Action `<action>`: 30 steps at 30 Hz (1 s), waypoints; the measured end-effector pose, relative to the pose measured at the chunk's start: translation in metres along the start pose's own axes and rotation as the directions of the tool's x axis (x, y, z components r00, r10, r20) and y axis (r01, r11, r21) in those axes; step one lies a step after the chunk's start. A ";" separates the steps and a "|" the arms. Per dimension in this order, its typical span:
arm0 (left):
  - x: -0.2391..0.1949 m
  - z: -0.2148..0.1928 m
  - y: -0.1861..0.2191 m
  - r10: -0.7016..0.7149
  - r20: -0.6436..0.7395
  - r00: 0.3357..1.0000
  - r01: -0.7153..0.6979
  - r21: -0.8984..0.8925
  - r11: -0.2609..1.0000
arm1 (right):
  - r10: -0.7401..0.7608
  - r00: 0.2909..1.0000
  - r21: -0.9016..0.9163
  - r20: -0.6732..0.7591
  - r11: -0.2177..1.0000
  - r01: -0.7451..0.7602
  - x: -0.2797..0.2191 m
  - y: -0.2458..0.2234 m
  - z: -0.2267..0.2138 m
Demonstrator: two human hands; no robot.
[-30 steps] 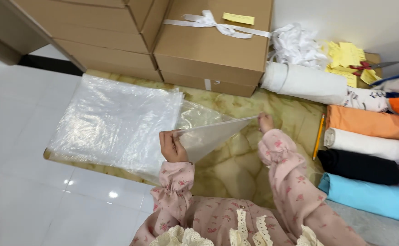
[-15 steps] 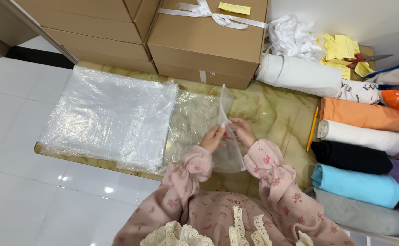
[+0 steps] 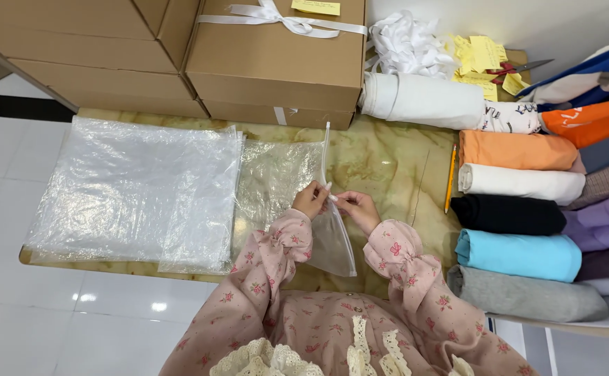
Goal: The person writes on a yellow sticky note attached to a cardboard box, then places a rolled white garment into a plastic bag. They put the bagged garment into a cardboard box, close the lid, and tie a white ribbon around the box.
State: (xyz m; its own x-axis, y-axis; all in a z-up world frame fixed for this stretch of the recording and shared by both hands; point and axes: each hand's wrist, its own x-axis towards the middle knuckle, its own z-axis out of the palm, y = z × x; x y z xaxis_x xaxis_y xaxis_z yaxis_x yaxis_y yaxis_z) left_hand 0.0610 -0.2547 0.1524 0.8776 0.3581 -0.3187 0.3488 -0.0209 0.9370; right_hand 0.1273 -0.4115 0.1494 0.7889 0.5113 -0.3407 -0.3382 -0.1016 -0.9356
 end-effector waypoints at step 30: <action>-0.019 -0.034 0.037 0.102 0.098 0.990 -0.122 0.226 0.967 | 0.193 0.980 0.624 0.053 0.759 -0.184 0.050 -0.070 -0.100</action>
State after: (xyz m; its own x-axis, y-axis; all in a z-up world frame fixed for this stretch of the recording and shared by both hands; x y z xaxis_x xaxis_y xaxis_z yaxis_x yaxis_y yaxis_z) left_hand 0.0461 -0.2302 0.1975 0.9365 0.2608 -0.2344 0.3047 -0.2745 0.9120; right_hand 0.2419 -0.4639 0.1881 0.6804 0.5265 -0.5098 -0.7220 0.3619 -0.5897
